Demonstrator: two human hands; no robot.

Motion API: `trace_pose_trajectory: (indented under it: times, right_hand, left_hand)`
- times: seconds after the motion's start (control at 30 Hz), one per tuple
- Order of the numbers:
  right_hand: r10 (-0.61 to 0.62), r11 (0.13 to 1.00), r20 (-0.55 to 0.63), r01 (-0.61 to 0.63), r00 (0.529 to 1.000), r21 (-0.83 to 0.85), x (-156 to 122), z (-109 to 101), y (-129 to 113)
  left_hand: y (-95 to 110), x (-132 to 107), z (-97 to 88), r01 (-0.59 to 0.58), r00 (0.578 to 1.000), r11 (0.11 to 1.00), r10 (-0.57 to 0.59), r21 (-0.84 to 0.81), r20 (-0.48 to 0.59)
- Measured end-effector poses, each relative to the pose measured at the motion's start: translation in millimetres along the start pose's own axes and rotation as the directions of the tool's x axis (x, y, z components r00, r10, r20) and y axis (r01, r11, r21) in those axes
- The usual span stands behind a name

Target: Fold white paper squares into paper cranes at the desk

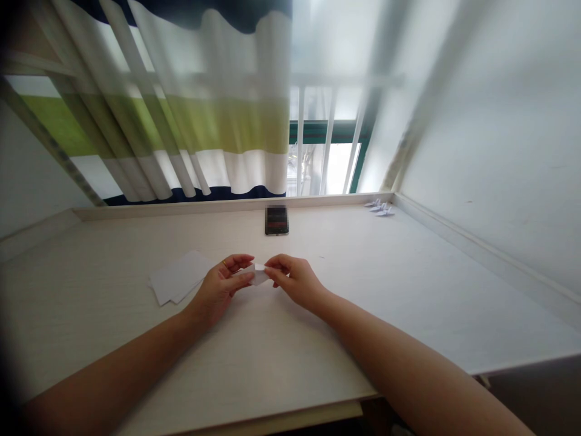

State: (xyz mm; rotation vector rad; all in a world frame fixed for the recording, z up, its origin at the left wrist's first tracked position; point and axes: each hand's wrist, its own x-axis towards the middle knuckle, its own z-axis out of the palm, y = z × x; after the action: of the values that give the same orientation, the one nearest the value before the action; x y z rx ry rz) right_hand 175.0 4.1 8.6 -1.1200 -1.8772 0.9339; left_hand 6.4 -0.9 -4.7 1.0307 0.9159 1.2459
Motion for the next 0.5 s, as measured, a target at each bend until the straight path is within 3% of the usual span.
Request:
trace_pose_trajectory:
  times: [0.13, 0.5]
  right_hand:
    - [0.048, 0.999, -0.012, -0.048, 0.999, 0.004, 0.3, -1.8, -0.2]
    - [0.12, 0.962, 0.01, -0.119, 0.993, 0.245, 0.8, 2.2, 0.9]
  left_hand:
    - [-0.7, -1.8, -0.5, -0.02, 0.999, 0.993, 0.017, 0.114, 0.03]
    - [-1.7, -8.8, 3.5, -0.084, 0.978, 0.953, 0.023, 0.292, 0.206]
